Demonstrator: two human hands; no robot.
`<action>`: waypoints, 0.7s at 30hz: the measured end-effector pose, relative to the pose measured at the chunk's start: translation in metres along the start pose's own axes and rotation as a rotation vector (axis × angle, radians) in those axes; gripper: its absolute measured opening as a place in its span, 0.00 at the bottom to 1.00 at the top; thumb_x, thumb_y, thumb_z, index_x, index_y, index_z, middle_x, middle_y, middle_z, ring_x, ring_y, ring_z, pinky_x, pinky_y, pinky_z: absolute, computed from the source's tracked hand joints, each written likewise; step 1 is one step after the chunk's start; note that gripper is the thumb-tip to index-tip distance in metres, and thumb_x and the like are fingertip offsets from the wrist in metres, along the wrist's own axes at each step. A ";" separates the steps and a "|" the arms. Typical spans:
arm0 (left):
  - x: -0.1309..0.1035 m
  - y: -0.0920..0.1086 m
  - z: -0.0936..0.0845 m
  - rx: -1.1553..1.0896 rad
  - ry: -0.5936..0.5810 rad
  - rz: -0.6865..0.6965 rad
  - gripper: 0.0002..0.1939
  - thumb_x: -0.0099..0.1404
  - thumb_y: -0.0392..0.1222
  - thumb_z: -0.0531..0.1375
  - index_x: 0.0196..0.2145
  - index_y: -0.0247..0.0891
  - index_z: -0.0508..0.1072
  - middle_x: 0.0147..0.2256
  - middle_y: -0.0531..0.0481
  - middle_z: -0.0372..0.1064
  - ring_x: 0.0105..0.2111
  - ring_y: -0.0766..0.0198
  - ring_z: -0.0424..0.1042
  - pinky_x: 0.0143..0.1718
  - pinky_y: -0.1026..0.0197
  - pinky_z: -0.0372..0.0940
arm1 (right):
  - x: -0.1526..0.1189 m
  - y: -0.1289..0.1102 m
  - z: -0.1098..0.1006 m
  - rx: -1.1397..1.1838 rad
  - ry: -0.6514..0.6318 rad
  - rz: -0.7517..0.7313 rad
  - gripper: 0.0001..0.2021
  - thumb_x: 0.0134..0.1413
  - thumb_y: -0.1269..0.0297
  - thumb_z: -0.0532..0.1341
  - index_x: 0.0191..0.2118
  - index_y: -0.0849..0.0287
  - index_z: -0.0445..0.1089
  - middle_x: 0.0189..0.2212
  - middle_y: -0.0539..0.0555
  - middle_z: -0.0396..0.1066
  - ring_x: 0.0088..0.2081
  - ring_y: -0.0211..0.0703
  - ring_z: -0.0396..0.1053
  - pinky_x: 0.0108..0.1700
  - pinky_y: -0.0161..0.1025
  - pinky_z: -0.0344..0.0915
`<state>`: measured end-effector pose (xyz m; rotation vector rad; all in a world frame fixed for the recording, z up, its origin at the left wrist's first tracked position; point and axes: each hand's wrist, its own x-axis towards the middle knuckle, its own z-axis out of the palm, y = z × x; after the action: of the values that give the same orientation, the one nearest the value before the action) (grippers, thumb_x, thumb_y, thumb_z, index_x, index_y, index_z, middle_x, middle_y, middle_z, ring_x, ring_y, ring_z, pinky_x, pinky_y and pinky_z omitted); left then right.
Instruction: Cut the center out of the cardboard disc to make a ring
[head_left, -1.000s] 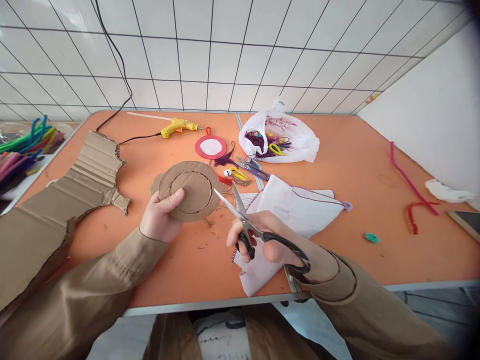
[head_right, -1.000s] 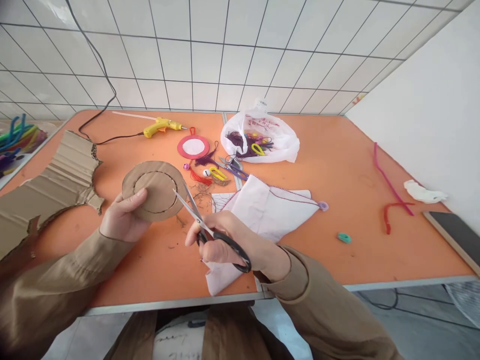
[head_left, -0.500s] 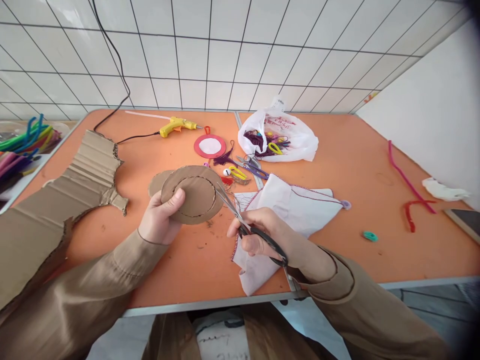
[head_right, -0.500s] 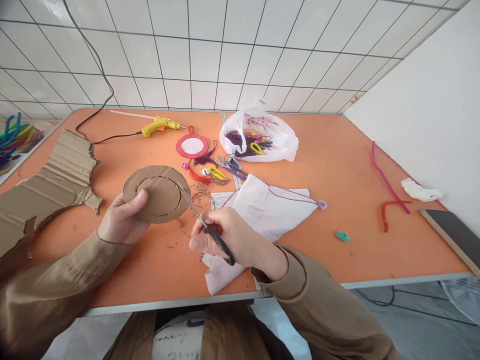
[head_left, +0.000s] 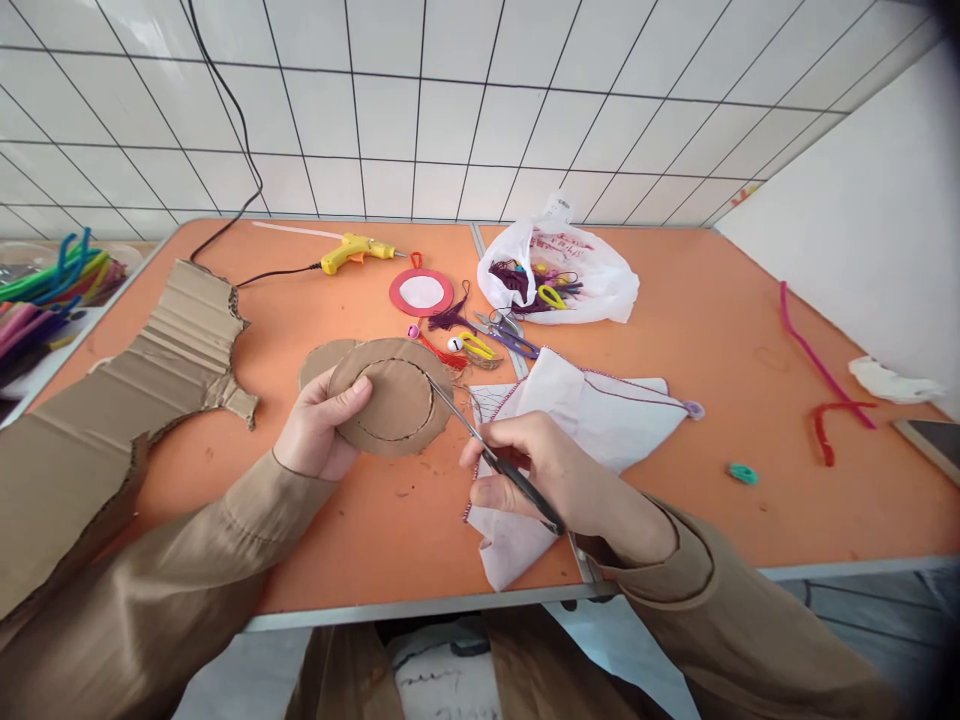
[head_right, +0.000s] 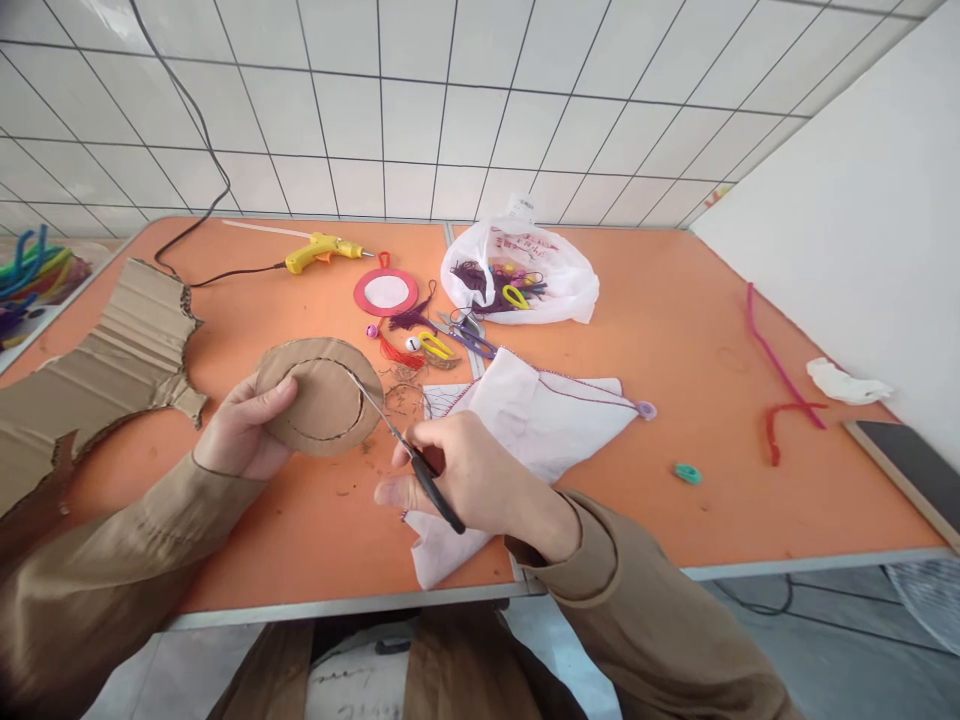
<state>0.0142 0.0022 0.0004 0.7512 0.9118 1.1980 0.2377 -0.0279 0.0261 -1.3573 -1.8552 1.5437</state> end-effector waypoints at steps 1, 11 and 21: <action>0.000 -0.001 -0.001 -0.001 0.004 0.006 0.14 0.52 0.45 0.70 0.37 0.41 0.80 0.38 0.45 0.80 0.41 0.48 0.78 0.40 0.53 0.73 | 0.000 0.000 0.000 -0.001 0.006 0.006 0.18 0.41 0.54 0.70 0.28 0.62 0.67 0.18 0.45 0.58 0.22 0.34 0.52 0.24 0.33 0.50; 0.008 -0.005 -0.009 -0.027 0.090 0.119 0.14 0.51 0.43 0.71 0.36 0.38 0.79 0.36 0.45 0.80 0.40 0.50 0.78 0.40 0.53 0.73 | 0.000 0.004 0.000 -0.176 0.076 -0.055 0.16 0.43 0.56 0.70 0.28 0.63 0.68 0.18 0.43 0.53 0.22 0.33 0.49 0.23 0.33 0.49; 0.000 -0.006 -0.002 0.044 0.000 0.134 0.11 0.52 0.44 0.70 0.35 0.43 0.81 0.33 0.47 0.79 0.34 0.53 0.77 0.33 0.55 0.71 | 0.001 0.003 -0.003 -0.009 0.013 -0.004 0.18 0.41 0.52 0.70 0.28 0.62 0.68 0.18 0.45 0.55 0.22 0.34 0.50 0.24 0.33 0.50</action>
<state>0.0155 0.0014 -0.0057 0.8582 0.9015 1.2993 0.2403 -0.0259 0.0243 -1.3634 -1.8580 1.5225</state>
